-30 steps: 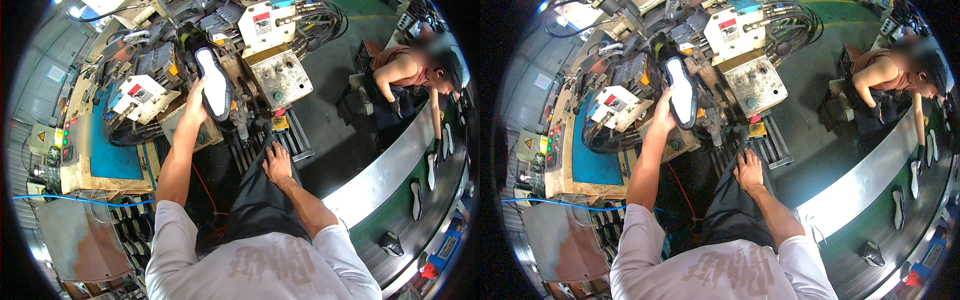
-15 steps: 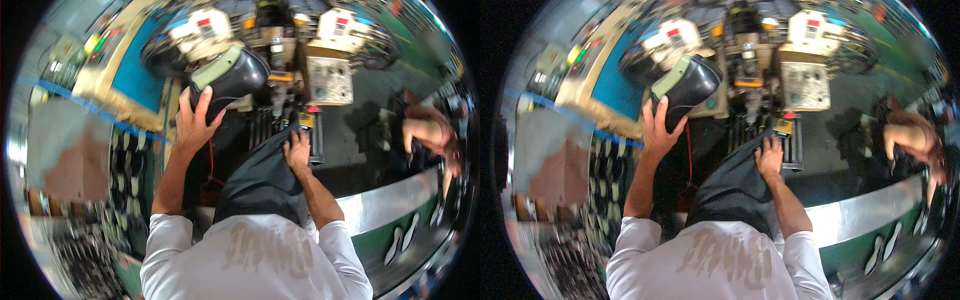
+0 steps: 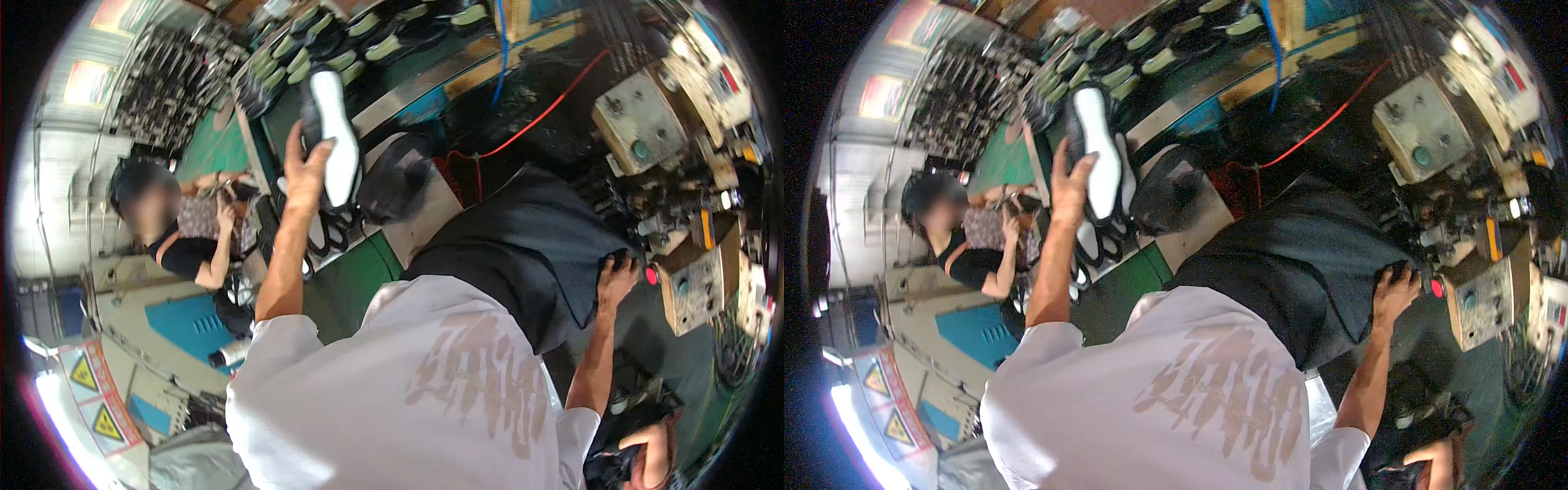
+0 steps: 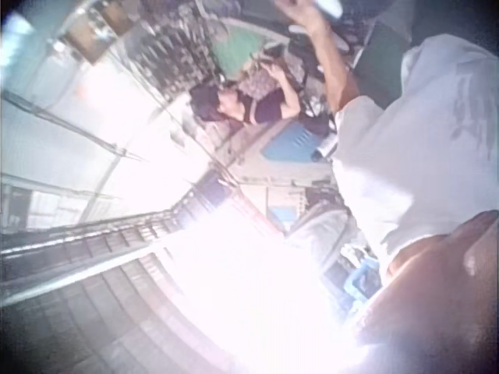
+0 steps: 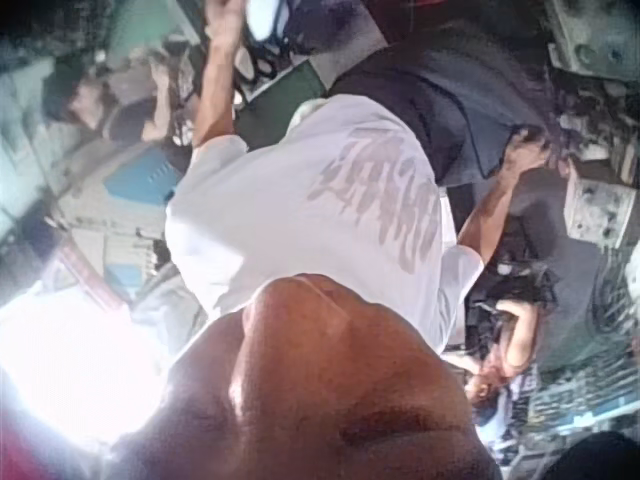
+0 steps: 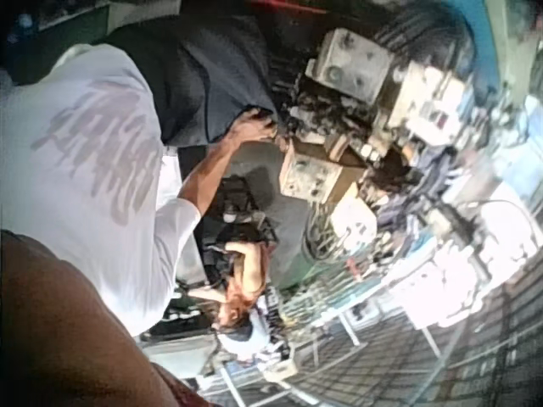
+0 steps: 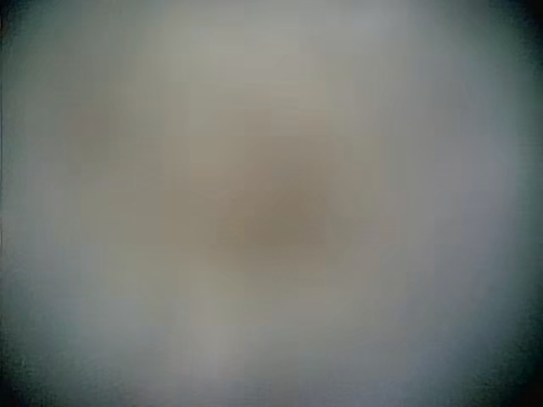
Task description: Operating a toe lasting machine to shape the front part of shoes during manufacturing.
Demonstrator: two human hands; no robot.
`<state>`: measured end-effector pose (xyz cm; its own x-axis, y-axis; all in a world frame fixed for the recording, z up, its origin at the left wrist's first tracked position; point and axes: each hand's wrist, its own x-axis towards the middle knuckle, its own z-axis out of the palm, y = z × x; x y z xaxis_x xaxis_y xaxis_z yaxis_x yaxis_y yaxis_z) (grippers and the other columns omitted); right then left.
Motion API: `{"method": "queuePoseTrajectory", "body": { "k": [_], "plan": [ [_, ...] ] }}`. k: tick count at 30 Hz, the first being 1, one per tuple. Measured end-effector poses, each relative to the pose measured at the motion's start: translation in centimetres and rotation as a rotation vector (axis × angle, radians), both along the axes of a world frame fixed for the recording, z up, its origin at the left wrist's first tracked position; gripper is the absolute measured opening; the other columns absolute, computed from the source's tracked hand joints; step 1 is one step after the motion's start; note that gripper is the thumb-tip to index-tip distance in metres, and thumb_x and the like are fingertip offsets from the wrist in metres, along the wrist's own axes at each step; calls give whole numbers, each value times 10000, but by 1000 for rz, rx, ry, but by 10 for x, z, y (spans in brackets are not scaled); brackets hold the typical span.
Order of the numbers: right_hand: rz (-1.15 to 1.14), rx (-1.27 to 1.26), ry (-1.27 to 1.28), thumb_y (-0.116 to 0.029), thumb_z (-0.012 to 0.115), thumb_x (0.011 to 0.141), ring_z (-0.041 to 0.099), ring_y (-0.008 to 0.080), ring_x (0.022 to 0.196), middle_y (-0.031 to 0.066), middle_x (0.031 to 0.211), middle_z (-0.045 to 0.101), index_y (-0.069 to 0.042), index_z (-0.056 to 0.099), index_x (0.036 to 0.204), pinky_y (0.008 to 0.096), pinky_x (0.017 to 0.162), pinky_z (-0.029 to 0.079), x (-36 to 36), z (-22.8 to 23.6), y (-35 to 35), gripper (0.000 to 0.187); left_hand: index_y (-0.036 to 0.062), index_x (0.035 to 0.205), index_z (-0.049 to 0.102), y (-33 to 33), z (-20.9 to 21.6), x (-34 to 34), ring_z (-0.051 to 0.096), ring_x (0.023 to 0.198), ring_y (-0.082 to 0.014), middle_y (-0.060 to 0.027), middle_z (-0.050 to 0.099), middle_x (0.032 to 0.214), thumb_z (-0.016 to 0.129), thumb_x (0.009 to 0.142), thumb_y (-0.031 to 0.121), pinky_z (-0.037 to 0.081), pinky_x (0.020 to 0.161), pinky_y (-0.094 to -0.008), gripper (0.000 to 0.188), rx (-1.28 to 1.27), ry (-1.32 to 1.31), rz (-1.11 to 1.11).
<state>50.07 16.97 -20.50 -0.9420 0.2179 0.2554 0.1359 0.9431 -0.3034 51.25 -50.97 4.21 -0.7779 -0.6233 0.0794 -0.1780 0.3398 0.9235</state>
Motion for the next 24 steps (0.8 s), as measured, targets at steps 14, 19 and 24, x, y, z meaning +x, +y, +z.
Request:
{"method": "queuePoseTrajectory", "body": {
  "k": [14,19,24],
  "plan": [
    [351,225,23,-346,577,1018,610,346,1290,91,1334,705,-180,662,1378,557,1160,393,-60,-39,26,406,-8,1486,601,-273,-40,292,688,1120,-279,-143,711,1322,877,849,321,536,989,-418,768,-119,-449,718],
    [342,158,-132,-335,570,1033,599,359,1300,116,1321,713,-115,707,1318,540,1168,390,-69,-10,23,385,-102,1453,572,-270,-91,383,683,1112,-326,-183,695,1314,931,726,199,532,991,-482,865,69,-665,799],
    [268,-63,-371,-304,624,1028,655,370,1200,181,1261,732,5,723,1265,472,1118,457,-61,-21,36,402,-166,1518,486,-300,-157,415,656,1239,-359,-236,660,1414,972,714,265,520,1062,-497,1034,100,-757,869]
  ]
}}
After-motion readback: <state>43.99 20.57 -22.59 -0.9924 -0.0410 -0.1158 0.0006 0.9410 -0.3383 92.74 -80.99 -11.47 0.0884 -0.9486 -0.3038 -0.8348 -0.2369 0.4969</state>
